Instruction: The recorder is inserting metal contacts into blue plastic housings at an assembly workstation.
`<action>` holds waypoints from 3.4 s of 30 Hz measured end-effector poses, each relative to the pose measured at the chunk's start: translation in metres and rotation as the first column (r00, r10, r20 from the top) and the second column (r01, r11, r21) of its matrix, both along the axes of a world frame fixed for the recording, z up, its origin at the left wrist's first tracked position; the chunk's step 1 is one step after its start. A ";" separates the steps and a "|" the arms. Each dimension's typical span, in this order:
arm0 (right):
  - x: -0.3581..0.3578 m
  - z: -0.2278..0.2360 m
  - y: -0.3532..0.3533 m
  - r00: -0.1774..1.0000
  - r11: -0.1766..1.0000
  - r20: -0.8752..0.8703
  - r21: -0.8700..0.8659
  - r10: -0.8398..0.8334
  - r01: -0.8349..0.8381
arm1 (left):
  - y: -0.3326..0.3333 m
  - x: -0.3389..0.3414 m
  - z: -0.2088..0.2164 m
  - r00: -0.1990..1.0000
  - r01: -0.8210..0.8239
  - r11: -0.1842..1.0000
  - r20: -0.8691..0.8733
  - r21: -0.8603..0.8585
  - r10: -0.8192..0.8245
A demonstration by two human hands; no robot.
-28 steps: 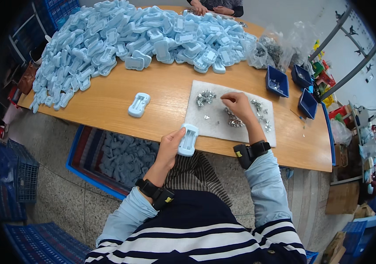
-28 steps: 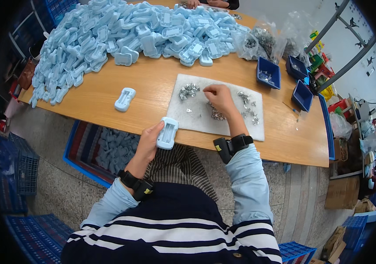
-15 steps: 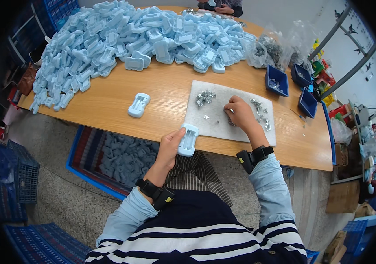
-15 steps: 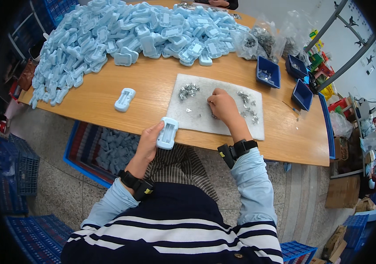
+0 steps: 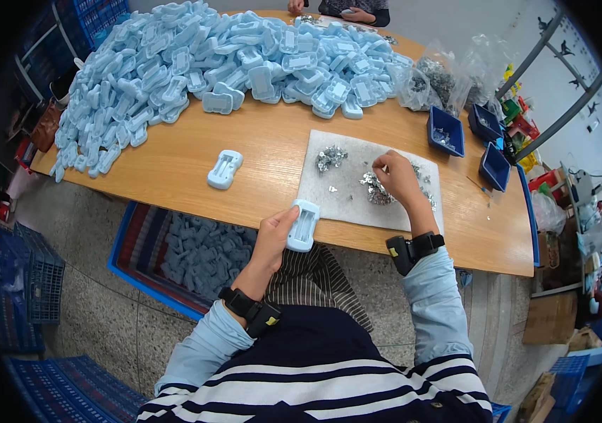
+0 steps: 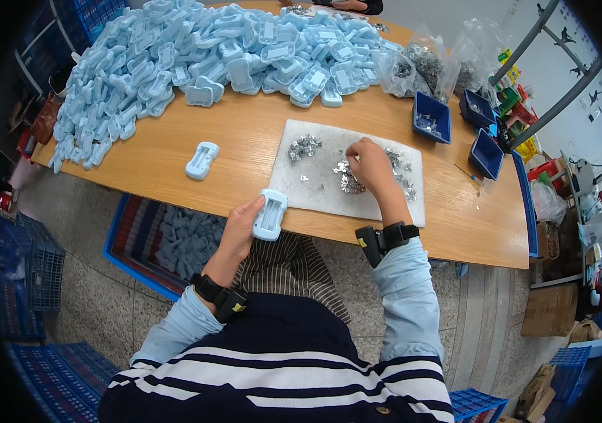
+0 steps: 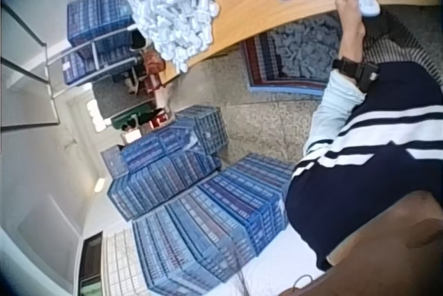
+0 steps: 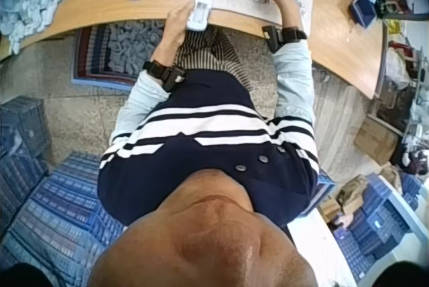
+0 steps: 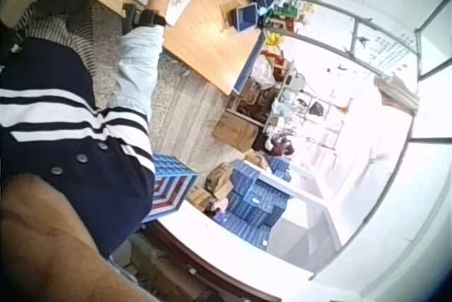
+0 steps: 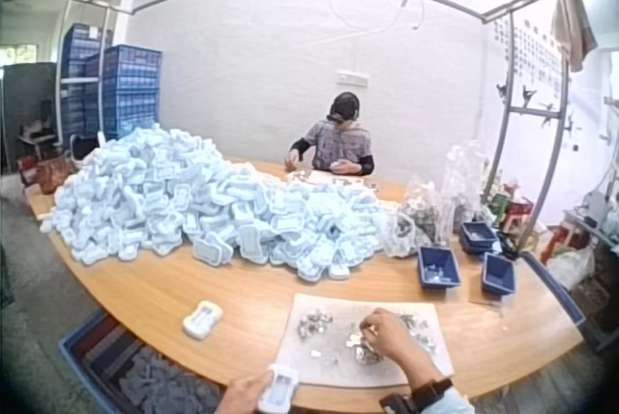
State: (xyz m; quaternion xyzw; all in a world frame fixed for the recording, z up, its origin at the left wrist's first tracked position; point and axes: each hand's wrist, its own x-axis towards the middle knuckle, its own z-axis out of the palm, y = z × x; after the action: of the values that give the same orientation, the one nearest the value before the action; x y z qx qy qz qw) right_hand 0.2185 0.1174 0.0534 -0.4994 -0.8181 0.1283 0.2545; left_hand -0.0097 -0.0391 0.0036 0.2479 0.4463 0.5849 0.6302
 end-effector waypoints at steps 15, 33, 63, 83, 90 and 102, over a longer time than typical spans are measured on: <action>-0.026 -0.036 -0.007 0.988 0.978 0.018 0.142 0.151 -0.153 | 0.002 -0.007 -0.004 0.998 -0.058 0.997 0.010 -0.056 0.058; -0.089 -0.005 -0.095 0.879 0.924 -0.287 0.107 0.381 -0.366 | 0.010 0.009 -0.009 0.997 -0.062 0.998 0.037 -0.003 0.062; -0.093 -0.012 -0.111 0.948 0.952 -0.177 0.207 0.264 -0.226 | 0.006 0.008 0.001 0.987 -0.151 0.988 0.060 0.027 0.149; -0.091 -0.017 -0.125 0.966 0.962 -0.124 0.184 0.228 -0.204 | 0.007 0.011 -0.002 0.982 -0.171 0.984 0.087 0.047 0.166; -0.090 -0.008 -0.128 0.964 0.908 0.120 0.327 0.236 -0.262 | 0.007 0.010 -0.004 0.979 -0.185 0.982 0.097 0.044 0.180; -0.098 -0.016 -0.120 0.862 0.950 -0.506 -0.279 -0.022 -0.139 | -0.020 0.003 0.007 0.974 -0.093 0.981 -0.189 0.168 0.125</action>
State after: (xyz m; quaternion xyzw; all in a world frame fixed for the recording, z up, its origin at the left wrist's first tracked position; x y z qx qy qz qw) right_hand 0.1205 -0.0028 0.0369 -0.4564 -0.7085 0.3867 0.3744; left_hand -0.0065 -0.0592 0.0105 0.3292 0.4721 0.6246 0.5278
